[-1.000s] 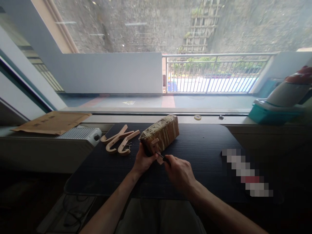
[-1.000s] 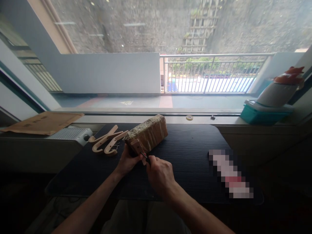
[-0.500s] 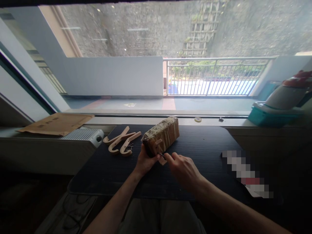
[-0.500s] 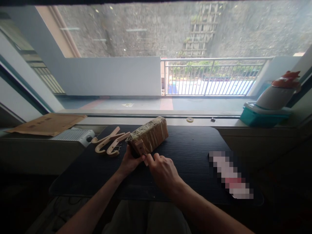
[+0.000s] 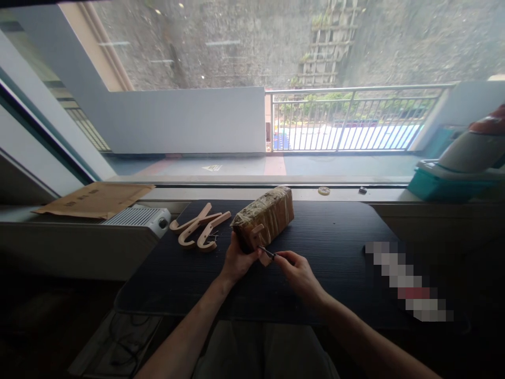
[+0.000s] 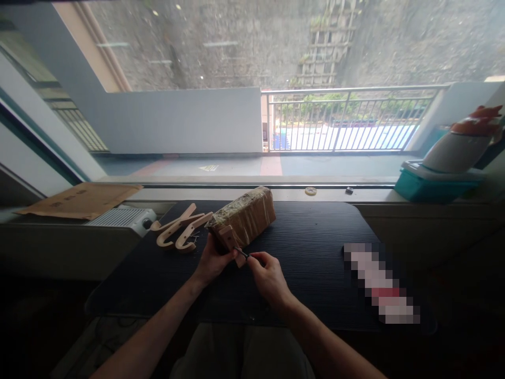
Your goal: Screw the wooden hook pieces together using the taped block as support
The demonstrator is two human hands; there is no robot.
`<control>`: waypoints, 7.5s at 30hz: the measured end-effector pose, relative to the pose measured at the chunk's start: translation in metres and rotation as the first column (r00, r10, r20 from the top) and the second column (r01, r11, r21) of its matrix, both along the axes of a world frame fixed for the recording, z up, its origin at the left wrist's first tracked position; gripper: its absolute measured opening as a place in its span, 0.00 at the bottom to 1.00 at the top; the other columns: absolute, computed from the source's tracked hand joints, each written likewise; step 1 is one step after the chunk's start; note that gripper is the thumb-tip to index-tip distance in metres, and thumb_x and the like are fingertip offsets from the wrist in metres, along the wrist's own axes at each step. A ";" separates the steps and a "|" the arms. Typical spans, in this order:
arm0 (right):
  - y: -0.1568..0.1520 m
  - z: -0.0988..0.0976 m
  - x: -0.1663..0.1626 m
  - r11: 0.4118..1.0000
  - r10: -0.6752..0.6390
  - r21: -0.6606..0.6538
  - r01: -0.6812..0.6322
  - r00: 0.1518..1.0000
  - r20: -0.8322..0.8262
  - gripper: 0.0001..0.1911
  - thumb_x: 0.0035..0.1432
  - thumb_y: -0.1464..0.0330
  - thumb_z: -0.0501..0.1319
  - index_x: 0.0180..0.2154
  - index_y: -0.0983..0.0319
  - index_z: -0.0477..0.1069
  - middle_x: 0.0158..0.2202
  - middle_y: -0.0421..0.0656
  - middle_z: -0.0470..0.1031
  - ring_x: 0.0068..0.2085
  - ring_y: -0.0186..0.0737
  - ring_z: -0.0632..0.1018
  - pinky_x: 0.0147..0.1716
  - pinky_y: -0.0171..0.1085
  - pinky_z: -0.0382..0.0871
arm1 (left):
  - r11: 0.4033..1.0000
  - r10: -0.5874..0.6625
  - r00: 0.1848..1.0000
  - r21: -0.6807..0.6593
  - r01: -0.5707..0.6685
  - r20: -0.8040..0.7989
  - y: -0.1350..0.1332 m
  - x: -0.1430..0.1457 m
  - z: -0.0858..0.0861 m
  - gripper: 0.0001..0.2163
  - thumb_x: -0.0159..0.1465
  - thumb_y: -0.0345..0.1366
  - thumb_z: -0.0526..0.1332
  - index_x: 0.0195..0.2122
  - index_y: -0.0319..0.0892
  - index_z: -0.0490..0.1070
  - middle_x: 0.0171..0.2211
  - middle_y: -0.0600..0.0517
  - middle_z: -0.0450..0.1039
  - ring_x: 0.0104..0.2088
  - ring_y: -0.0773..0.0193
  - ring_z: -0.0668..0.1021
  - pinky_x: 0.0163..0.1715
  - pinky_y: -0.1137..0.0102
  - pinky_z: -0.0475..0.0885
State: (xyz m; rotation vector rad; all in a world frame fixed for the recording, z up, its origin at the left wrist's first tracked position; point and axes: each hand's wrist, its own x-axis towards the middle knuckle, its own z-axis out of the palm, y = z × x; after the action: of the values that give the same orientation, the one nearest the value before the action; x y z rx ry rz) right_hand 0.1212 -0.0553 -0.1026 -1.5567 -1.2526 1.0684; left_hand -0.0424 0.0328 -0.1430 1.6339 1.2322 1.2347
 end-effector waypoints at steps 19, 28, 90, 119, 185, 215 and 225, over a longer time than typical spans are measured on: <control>-0.008 0.028 0.011 0.835 0.024 0.228 -0.501 0.447 0.894 0.15 0.61 0.76 0.49 0.47 0.64 0.68 0.32 0.45 0.75 0.32 0.39 0.74 0.29 0.35 0.62 | 1.000 0.026 1.000 0.008 -0.026 0.004 0.003 -0.001 -0.009 0.28 0.43 0.37 0.71 0.44 0.44 0.60 0.35 0.53 0.74 0.37 0.56 0.78 0.40 0.60 0.73; -0.008 0.001 0.000 1.000 0.015 -0.014 -0.014 0.997 0.075 0.19 0.59 0.59 0.51 0.39 0.66 0.73 0.20 0.39 0.69 0.22 0.34 0.68 0.20 0.32 0.58 | 0.999 0.028 1.000 0.021 -0.028 0.009 0.002 0.000 -0.005 0.27 0.44 0.37 0.71 0.43 0.44 0.61 0.35 0.53 0.74 0.37 0.56 0.78 0.40 0.61 0.73; -0.007 0.067 0.012 0.891 0.097 0.057 -0.450 0.311 0.946 0.12 0.60 0.74 0.51 0.45 0.59 0.66 0.33 0.44 0.74 0.33 0.41 0.76 0.28 0.35 0.60 | 0.994 0.101 0.992 0.051 -0.098 -0.070 -0.001 0.003 0.001 0.26 0.44 0.39 0.70 0.41 0.44 0.60 0.33 0.54 0.73 0.36 0.57 0.78 0.37 0.63 0.73; -0.004 0.065 0.016 0.792 0.007 0.104 -0.601 0.180 0.984 0.11 0.61 0.77 0.48 0.39 0.62 0.67 0.32 0.44 0.73 0.32 0.40 0.74 0.26 0.35 0.58 | 0.989 0.145 0.982 0.026 -0.143 -0.119 -0.004 0.004 0.007 0.27 0.42 0.39 0.70 0.41 0.44 0.60 0.33 0.54 0.72 0.36 0.56 0.78 0.37 0.62 0.72; 0.004 0.027 0.019 0.793 0.015 0.252 -0.555 0.432 0.902 0.11 0.62 0.73 0.50 0.41 0.63 0.70 0.32 0.44 0.74 0.32 0.37 0.74 0.31 0.34 0.62 | 0.998 0.068 0.981 0.020 -0.066 -0.181 0.004 0.001 -0.004 0.29 0.46 0.43 0.69 0.47 0.45 0.59 0.38 0.52 0.72 0.41 0.56 0.77 0.41 0.62 0.71; -0.001 0.016 0.006 0.918 -0.004 0.290 -0.270 0.726 0.688 0.12 0.60 0.68 0.53 0.41 0.63 0.72 0.35 0.44 0.77 0.35 0.39 0.76 0.35 0.34 0.64 | 0.994 0.106 0.976 0.001 -0.107 -0.190 -0.001 0.002 0.003 0.27 0.45 0.40 0.68 0.45 0.44 0.60 0.37 0.52 0.73 0.40 0.56 0.78 0.41 0.63 0.71; 0.004 0.021 0.014 0.993 0.070 0.066 -0.102 0.923 0.377 0.19 0.56 0.59 0.55 0.42 0.63 0.74 0.33 0.44 0.77 0.32 0.39 0.75 0.31 0.35 0.64 | 0.995 0.094 0.978 -0.004 -0.097 -0.188 -0.003 0.002 0.007 0.28 0.45 0.40 0.69 0.46 0.44 0.59 0.37 0.52 0.73 0.41 0.56 0.77 0.42 0.62 0.71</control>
State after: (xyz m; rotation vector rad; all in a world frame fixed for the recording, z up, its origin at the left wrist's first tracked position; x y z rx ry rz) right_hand 0.1348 -0.0517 -0.0816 -1.7049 -1.6152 0.7784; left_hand -0.0406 0.0300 -0.1361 1.7300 1.4466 1.1472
